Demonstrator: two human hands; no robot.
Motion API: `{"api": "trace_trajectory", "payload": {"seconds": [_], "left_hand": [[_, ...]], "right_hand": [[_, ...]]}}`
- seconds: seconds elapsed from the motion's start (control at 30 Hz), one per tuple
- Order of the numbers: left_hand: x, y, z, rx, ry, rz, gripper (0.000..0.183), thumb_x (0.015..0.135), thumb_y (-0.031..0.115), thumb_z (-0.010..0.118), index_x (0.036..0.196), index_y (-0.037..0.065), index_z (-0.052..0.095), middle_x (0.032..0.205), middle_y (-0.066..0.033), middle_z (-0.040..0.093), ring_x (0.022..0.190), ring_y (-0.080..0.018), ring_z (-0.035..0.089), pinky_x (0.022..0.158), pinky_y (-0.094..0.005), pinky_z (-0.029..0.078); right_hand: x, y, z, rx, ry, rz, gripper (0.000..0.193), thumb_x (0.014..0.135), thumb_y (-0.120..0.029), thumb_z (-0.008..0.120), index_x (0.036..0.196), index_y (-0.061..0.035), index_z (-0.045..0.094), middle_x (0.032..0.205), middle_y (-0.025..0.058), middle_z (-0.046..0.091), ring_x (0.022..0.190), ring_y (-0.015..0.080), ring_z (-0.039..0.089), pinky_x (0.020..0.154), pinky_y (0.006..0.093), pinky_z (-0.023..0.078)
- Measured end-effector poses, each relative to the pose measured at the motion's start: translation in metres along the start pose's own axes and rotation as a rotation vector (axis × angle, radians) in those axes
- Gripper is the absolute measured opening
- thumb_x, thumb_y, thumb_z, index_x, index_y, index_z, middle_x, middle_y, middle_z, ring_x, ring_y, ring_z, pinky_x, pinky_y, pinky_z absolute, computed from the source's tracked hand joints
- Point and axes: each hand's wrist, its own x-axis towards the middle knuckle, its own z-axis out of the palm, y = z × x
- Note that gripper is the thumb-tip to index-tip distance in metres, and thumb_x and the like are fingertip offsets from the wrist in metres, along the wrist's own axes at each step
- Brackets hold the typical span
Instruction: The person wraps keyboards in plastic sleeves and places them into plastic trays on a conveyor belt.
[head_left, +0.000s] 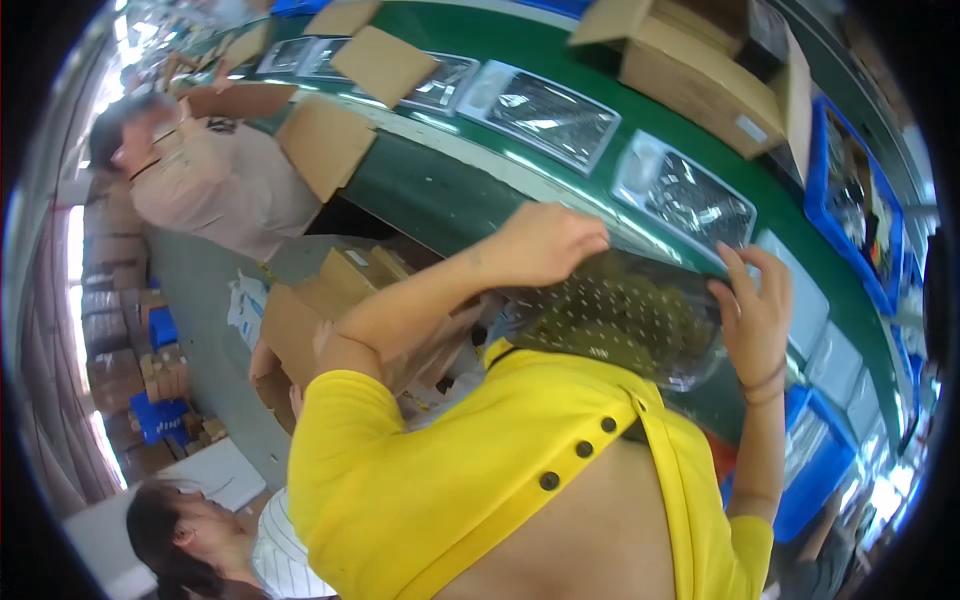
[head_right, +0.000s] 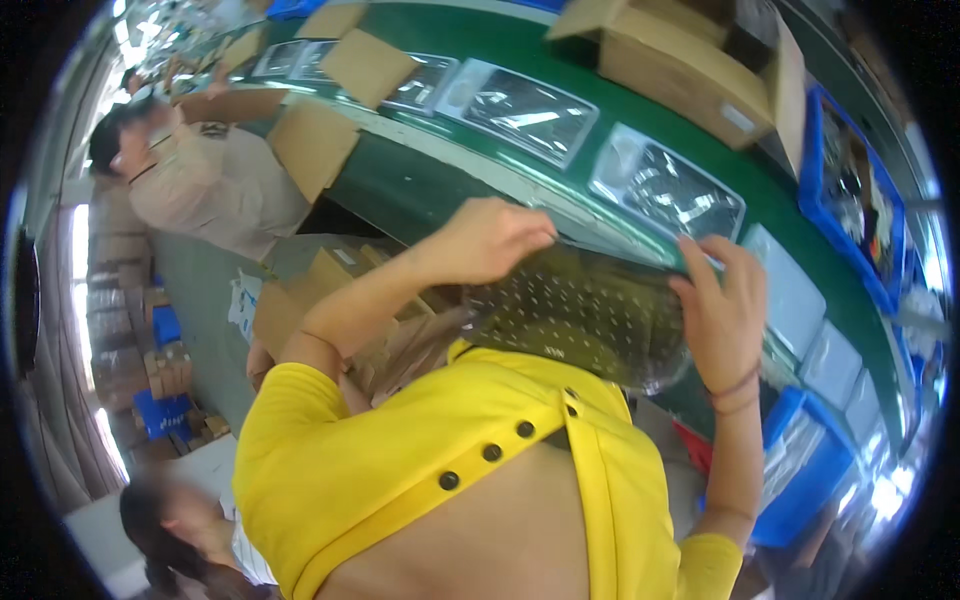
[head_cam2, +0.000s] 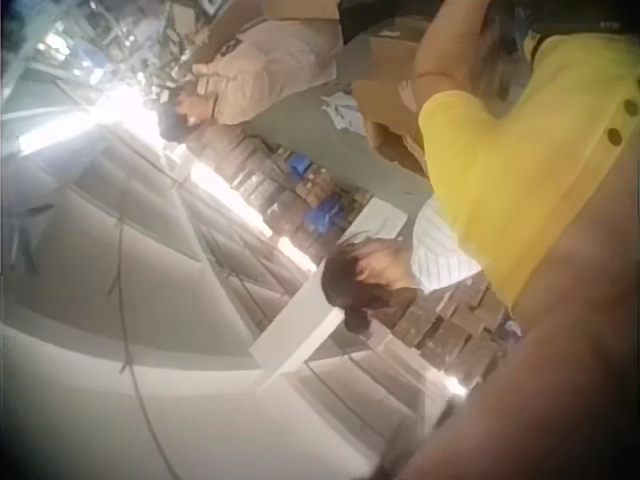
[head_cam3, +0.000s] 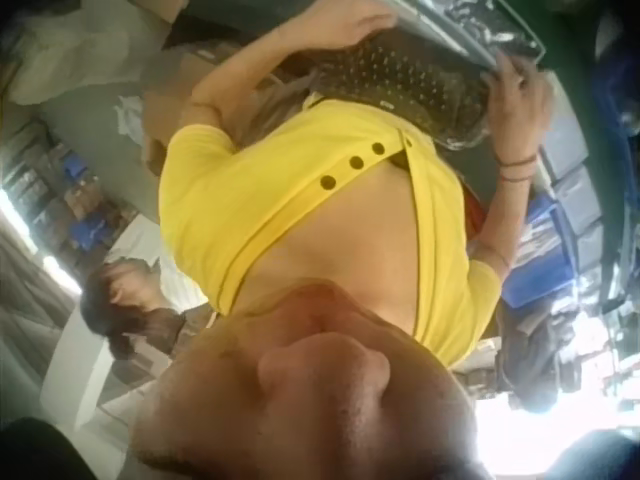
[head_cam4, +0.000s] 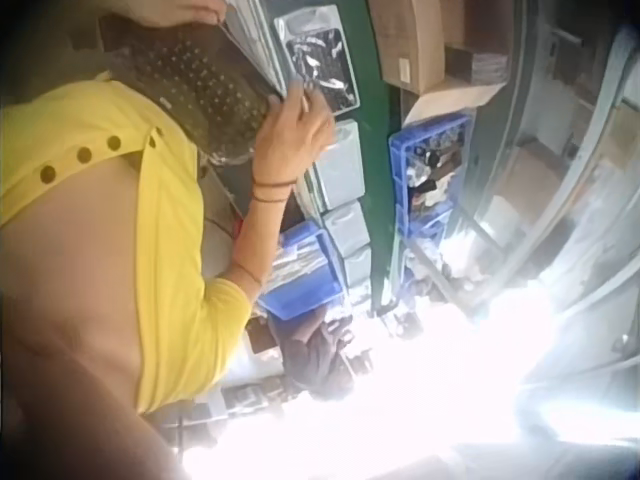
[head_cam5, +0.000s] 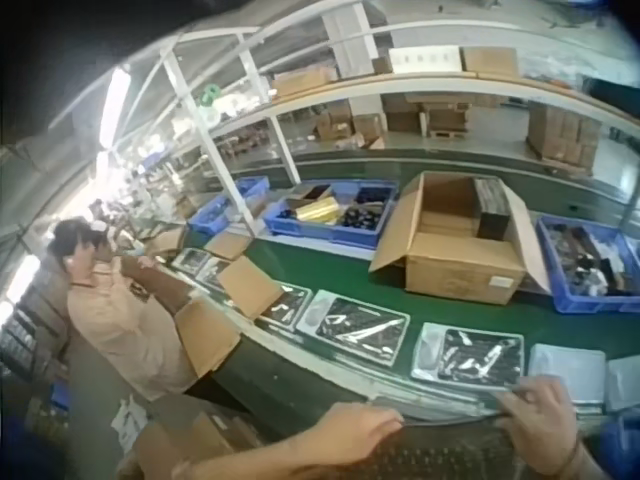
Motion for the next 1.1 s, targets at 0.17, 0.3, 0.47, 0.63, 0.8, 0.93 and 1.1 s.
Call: {"api": "trace_trajectory", "payload": {"seconds": [0.17,0.3,0.47,0.63,0.8,0.93,1.1], "left_hand": [[0.000,-0.004,-0.007,-0.288,-0.162,-0.019,0.019,0.092,0.015,0.057,0.099,-0.001,0.064,0.085,-0.0148,0.067,0.077,-0.0194,0.064,0.072,-0.0287,0.048],[0.007,-0.036,-0.011,-0.719,-0.466,-0.151,0.031,0.091,0.013,0.059,0.116,-0.005,0.060,0.101,-0.0073,0.067,0.090,-0.0111,0.060,0.082,-0.0265,0.048],[-0.024,-0.044,0.036,-1.363,-0.323,-0.368,0.043,0.096,0.025,0.056,0.122,-0.009,0.054,0.108,-0.0111,0.065,0.095,-0.0160,0.063,0.087,-0.0289,0.049],[-0.037,-0.026,0.077,-1.606,-0.033,-0.366,0.055,0.099,0.043,0.041,0.123,-0.006,0.052,0.115,-0.0164,0.062,0.103,-0.0247,0.062,0.090,-0.0372,0.051],[-0.030,-0.016,0.087,-1.662,0.067,-0.492,0.060,0.098,0.047,0.041,0.118,-0.008,0.054,0.110,-0.0179,0.063,0.096,-0.0245,0.065,0.082,-0.0363,0.055],[-0.032,-0.009,0.091,-1.643,0.168,-0.539,0.059,0.099,0.046,0.041,0.117,-0.009,0.054,0.109,-0.0185,0.064,0.094,-0.0256,0.066,0.081,-0.0374,0.056],[-0.028,-0.002,0.096,-1.657,0.223,-0.566,0.060,0.099,0.046,0.040,0.116,-0.009,0.054,0.109,-0.0184,0.064,0.093,-0.0257,0.066,0.082,-0.0377,0.055]], "right_hand": [[-0.022,0.020,0.022,0.292,-0.096,-0.008,0.021,0.076,0.002,0.060,0.096,-0.0028,0.064,0.090,0.0129,0.062,0.084,0.0333,0.059,0.075,0.0383,0.048],[-0.048,0.044,0.036,0.691,-0.222,0.229,0.016,0.089,-0.004,0.055,0.102,-0.0004,0.065,0.088,0.0140,0.065,0.081,0.0269,0.063,0.075,0.0321,0.048],[-0.086,0.049,0.050,0.880,-0.193,0.518,0.020,0.095,-0.012,0.052,0.107,-0.0001,0.064,0.082,0.0058,0.064,0.068,0.0100,0.048,0.067,0.0238,0.043],[-0.117,0.042,0.070,1.295,0.107,0.818,0.029,0.102,-0.022,0.044,0.109,-0.0012,0.063,0.086,-0.0037,0.060,0.076,0.0044,0.048,0.071,0.0207,0.041],[-0.129,0.060,0.073,0.880,0.390,0.831,0.038,0.104,-0.028,0.037,0.112,0.0017,0.060,0.102,0.0074,0.064,0.092,0.0115,0.058,0.082,0.0258,0.046],[-0.129,0.036,0.038,0.319,0.502,0.465,0.030,0.092,-0.003,0.048,0.121,0.0041,0.055,0.119,0.0189,0.059,0.110,0.0338,0.056,0.097,0.0380,0.043],[-0.122,0.005,0.052,0.406,0.112,0.418,0.062,0.085,0.003,0.051,0.143,0.0024,0.028,0.148,0.0232,0.028,0.133,0.0417,0.034,0.110,0.0417,0.031]]}}
